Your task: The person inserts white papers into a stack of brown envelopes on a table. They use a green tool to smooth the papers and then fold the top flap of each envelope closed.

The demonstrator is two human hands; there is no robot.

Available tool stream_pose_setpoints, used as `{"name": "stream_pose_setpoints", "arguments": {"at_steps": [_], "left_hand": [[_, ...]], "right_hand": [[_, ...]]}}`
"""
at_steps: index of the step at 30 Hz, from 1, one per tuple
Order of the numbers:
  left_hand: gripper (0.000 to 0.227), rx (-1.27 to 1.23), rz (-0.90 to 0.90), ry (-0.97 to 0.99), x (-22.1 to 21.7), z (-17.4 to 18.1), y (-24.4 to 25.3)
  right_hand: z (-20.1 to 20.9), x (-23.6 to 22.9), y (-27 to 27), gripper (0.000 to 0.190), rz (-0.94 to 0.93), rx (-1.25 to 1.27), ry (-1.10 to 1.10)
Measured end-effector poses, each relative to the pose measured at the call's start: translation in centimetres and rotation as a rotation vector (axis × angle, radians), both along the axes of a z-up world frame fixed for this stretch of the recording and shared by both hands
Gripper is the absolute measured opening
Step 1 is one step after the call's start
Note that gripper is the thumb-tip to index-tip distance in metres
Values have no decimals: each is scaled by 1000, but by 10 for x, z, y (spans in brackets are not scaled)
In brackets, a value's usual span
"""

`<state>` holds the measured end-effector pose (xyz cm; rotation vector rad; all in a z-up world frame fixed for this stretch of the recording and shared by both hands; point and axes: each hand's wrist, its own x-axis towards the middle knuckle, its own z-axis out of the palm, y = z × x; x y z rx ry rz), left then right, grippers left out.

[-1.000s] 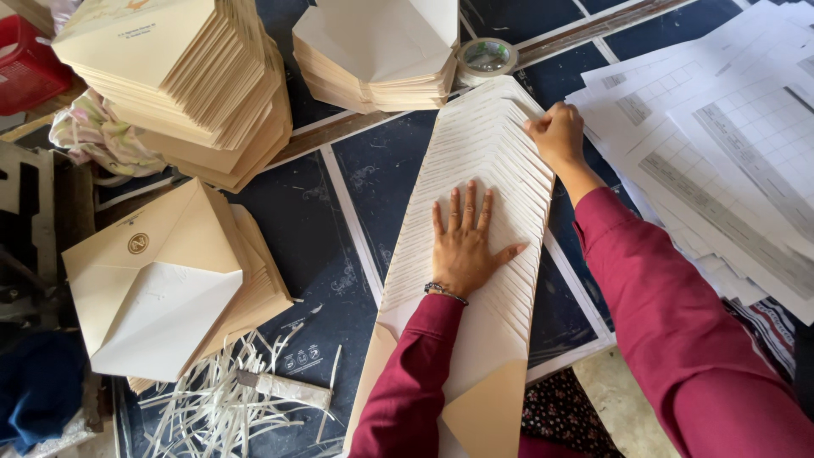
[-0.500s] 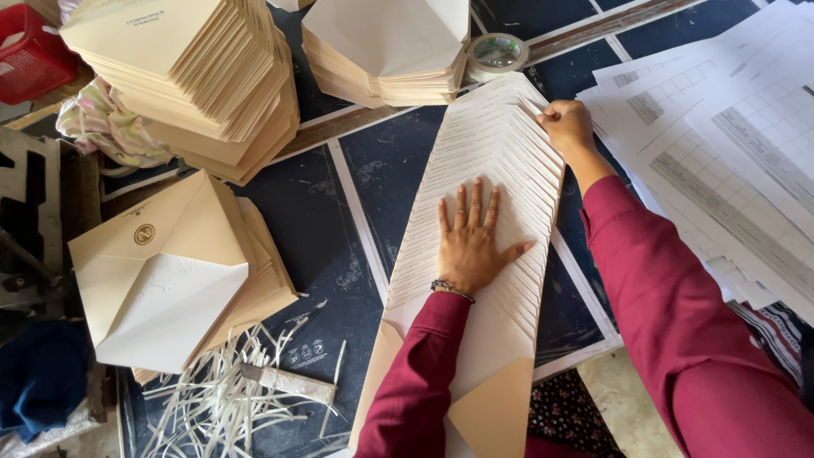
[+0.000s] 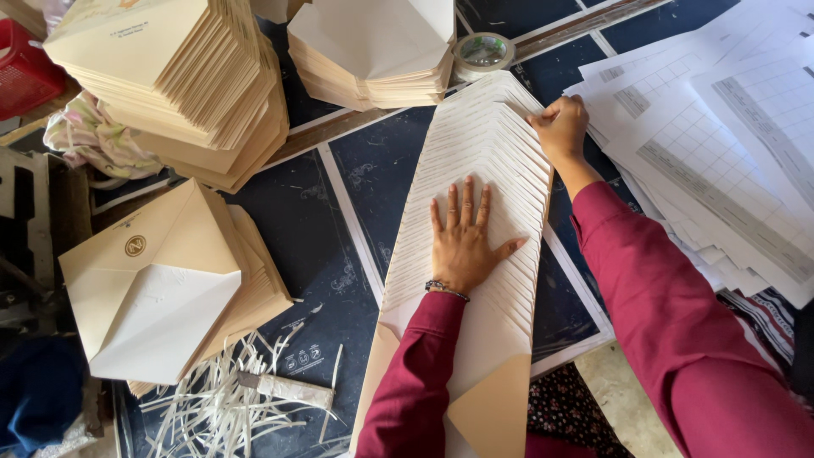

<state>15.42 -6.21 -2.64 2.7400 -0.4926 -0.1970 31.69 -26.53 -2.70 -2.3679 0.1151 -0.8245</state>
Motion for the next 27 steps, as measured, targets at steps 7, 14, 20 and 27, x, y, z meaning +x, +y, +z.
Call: {"name": "stream_pose_setpoints", "arguments": {"at_steps": [7,14,20,27], "left_hand": [[107,5,3,22,1,1,0],[108,18,-9,17,1,3,0],[107,49,20,-201,1,-14,-1],[108,84,48,-426,3,-42,-3]], "right_hand": [[0,3,0,31,-35,47,39],[2,0,-1,33,-54,57,45],[10,-1,-1,36,-38,169,129],[14,1,-2,30,69,305,264]]}}
